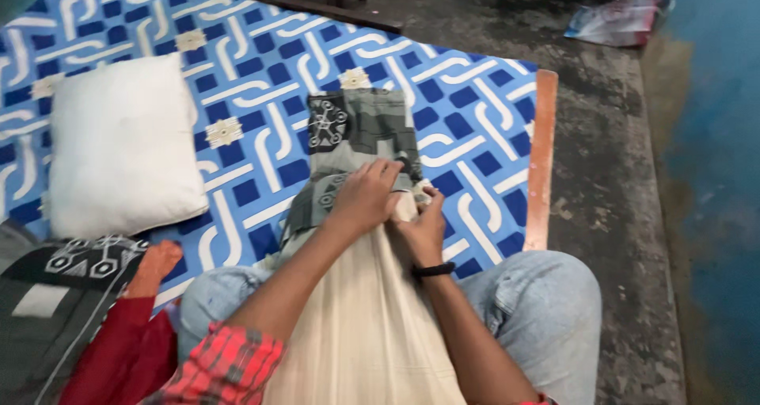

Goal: The person inserts a pillow into a patterned pillowcase while sitting on a bed. They align the pillow with the case opening, push it in, and adjust the corners to fit the pillowcase properly.

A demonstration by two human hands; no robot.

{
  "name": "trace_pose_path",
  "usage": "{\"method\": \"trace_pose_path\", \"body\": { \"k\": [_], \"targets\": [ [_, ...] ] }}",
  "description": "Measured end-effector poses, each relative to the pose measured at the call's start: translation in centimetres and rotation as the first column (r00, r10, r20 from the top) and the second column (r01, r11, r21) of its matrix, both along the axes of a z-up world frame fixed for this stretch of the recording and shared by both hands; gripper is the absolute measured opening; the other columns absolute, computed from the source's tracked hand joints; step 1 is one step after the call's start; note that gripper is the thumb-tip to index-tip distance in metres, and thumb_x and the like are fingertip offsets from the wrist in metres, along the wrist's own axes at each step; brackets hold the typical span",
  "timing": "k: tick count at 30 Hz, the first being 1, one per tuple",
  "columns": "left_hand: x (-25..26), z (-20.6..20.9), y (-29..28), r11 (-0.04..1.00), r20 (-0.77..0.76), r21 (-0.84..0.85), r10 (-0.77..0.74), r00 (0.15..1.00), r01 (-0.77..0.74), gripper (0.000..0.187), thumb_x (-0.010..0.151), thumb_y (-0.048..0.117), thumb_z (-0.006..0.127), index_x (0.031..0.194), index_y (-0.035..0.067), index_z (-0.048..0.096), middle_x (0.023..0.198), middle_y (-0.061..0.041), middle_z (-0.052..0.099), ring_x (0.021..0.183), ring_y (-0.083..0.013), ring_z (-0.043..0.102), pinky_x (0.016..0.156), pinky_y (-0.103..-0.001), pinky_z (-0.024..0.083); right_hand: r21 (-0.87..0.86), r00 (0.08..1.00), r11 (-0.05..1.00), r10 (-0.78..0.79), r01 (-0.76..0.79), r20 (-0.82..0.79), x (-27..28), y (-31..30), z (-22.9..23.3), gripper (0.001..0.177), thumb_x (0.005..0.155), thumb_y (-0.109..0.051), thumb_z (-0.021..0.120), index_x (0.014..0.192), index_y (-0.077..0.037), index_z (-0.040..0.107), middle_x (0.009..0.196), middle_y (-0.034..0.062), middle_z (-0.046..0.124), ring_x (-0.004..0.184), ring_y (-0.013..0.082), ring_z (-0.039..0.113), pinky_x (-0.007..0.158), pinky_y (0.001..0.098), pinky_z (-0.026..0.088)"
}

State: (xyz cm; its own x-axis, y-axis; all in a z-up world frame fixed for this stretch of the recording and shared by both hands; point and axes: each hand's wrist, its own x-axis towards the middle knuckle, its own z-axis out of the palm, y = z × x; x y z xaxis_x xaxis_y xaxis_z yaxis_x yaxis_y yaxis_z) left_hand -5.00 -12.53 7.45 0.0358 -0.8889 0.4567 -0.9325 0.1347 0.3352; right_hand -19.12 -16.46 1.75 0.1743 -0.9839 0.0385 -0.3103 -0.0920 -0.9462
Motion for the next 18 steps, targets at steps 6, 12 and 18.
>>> {"method": "trace_pose_path", "body": {
  "k": [6,12,18],
  "targets": [
    [-1.6,-0.9,-4.6,0.988,0.206,0.148,-0.075,0.976,0.044,0.007,0.084,0.011,0.064,0.086,0.01,0.071,0.092,-0.009,0.069,0.093,-0.0329,0.068,0.076,-0.048,0.055,0.002,1.0,1.0,-0.018,0.018,-0.005,-0.2,0.5,0.6,0.085,0.065,-0.03,0.09,0.134,-0.006,0.046,0.102,0.0173,0.074,0.093,0.0294,0.074,0.082,0.0392,0.056],
    [-1.5,-0.3,-0.9,0.985,0.014,-0.08,-0.151,0.988,0.152,0.01,0.088,0.013,0.066,0.093,0.005,0.071,0.09,-0.009,0.067,0.089,-0.0307,0.068,0.076,-0.044,0.055,-0.156,0.999,0.987,-0.032,0.032,0.003,-0.6,1.0,1.9,0.076,0.071,-0.024,0.084,0.136,-0.007,0.049,0.109,0.0229,0.066,0.103,0.0384,0.065,0.088,0.0449,0.052],
    [-0.1,-0.3,3.3,0.997,-0.122,0.055,-0.055,0.991,0.062,0.022,0.086,0.015,0.073,0.106,0.005,0.073,0.11,-0.012,0.068,0.105,-0.0331,0.064,0.091,-0.044,0.052,-0.168,0.971,0.984,0.016,-0.057,-0.237,-0.3,1.1,0.6,0.048,0.08,-0.027,0.079,0.119,-0.005,0.061,0.116,0.0292,0.056,0.111,0.0448,0.056,0.092,0.0486,0.051]
  ]
}}
